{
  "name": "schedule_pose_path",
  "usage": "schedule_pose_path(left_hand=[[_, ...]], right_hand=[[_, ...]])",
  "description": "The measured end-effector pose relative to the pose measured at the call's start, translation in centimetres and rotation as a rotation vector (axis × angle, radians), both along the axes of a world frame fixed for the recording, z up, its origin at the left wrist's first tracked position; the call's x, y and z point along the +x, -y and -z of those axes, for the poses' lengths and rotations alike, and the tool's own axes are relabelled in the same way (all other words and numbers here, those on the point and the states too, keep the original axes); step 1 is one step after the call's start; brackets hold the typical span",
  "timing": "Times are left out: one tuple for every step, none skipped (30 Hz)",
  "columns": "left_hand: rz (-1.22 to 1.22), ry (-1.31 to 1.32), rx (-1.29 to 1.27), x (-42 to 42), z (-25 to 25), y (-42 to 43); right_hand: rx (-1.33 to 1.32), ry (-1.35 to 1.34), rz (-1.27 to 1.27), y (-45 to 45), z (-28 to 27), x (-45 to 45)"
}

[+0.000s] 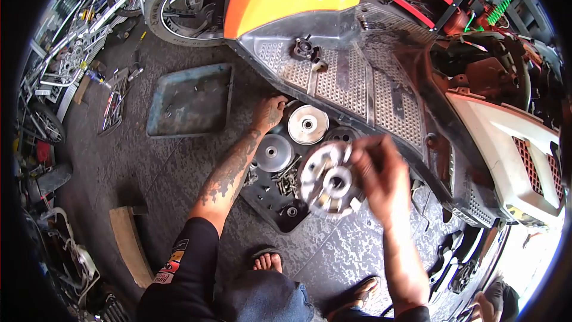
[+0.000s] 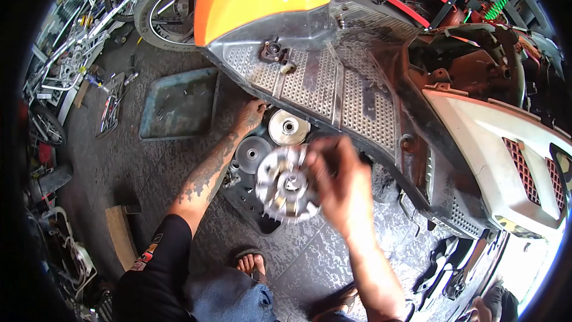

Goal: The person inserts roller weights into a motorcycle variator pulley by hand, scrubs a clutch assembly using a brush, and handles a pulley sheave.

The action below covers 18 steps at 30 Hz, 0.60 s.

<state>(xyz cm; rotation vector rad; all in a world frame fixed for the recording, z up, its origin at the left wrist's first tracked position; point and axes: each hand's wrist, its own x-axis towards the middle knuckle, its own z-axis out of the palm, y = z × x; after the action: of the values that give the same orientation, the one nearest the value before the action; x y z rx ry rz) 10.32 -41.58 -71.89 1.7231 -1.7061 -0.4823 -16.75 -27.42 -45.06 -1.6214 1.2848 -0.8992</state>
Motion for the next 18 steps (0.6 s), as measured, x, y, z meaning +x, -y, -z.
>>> schedule_pose_path(left_hand=[[-0.021,-0.014,0.109,-0.3,-0.7,-0.2],[-0.043,-0.027,0.22,-0.3,-0.9,-0.3],[-0.045,-0.03,0.217,-0.3,-1.0,-0.2],[-0.035,-0.002,0.203,-0.4,-0.7,-0.2],[-0.021,0.025,0.193,-0.5,-0.3,-0.4],[0.021,0.037,0.211,0.1,0.1,-0.2],[0.026,0.037,0.224,0.2,0.6,-0.4],[0.021,0.048,0.184,0.1,0.8,-0.5],[0.015,0.059,0.136,0.0,0.7,-0.4],[0.01,0.032,0.145,0.0,0.6,-0.6],[0.015,0.03,0.149,0.0,0.6,-0.7],[-0.02,-0.022,0.094,0.0,0.1,-1.0],[-0.051,-0.074,0.049,-0.1,0.0,-1.6],[-0.024,-0.105,0.005,0.0,-0.2,-1.7],[-0.039,-0.17,0.001,0.1,-0.6,-1.7],[-0.038,-0.266,-0.03,0.2,-1.0,-1.7],[-0.035,-0.328,-0.058,0.7,-0.4,-1.2],[-0.03,-0.389,-0.087,1.3,0.3,-0.8]], right_hand=[[-0.099,0.05,0.001,2.0,-0.7,-0.2],[-0.135,0.023,0.052,3.6,-2.0,0.0],[-0.165,0.018,0.092,5.4,-2.5,0.2],[-0.242,-0.004,0.108,7.5,-2.6,0.2],[-0.217,-0.039,0.125,9.2,-2.8,0.3],[-0.298,-0.073,0.124,11.5,-1.8,0.0],[-0.314,-0.115,0.149,13.3,-1.0,-0.1],[-0.269,-0.158,0.169,14.1,-0.8,0.1],[-0.231,-0.2,0.188,14.7,-0.9,0.2],[-0.226,-0.202,0.194,15.0,-0.7,0.2],[-0.234,-0.27,0.214,15.2,-0.4,0.1],[-0.237,-0.338,0.233,15.6,-0.1,0.0],[-0.218,-0.344,0.239,16.3,0.3,-0.4],[-0.235,-0.321,0.209,17.1,0.8,-0.8],[-0.244,-0.297,0.179,17.8,1.6,-1.2],[-0.278,-0.376,0.201,18.2,1.8,-1.4],[-0.316,-0.454,0.22,18.5,1.5,-1.5],[-0.292,-0.455,0.209,18.6,1.3,-1.6]])
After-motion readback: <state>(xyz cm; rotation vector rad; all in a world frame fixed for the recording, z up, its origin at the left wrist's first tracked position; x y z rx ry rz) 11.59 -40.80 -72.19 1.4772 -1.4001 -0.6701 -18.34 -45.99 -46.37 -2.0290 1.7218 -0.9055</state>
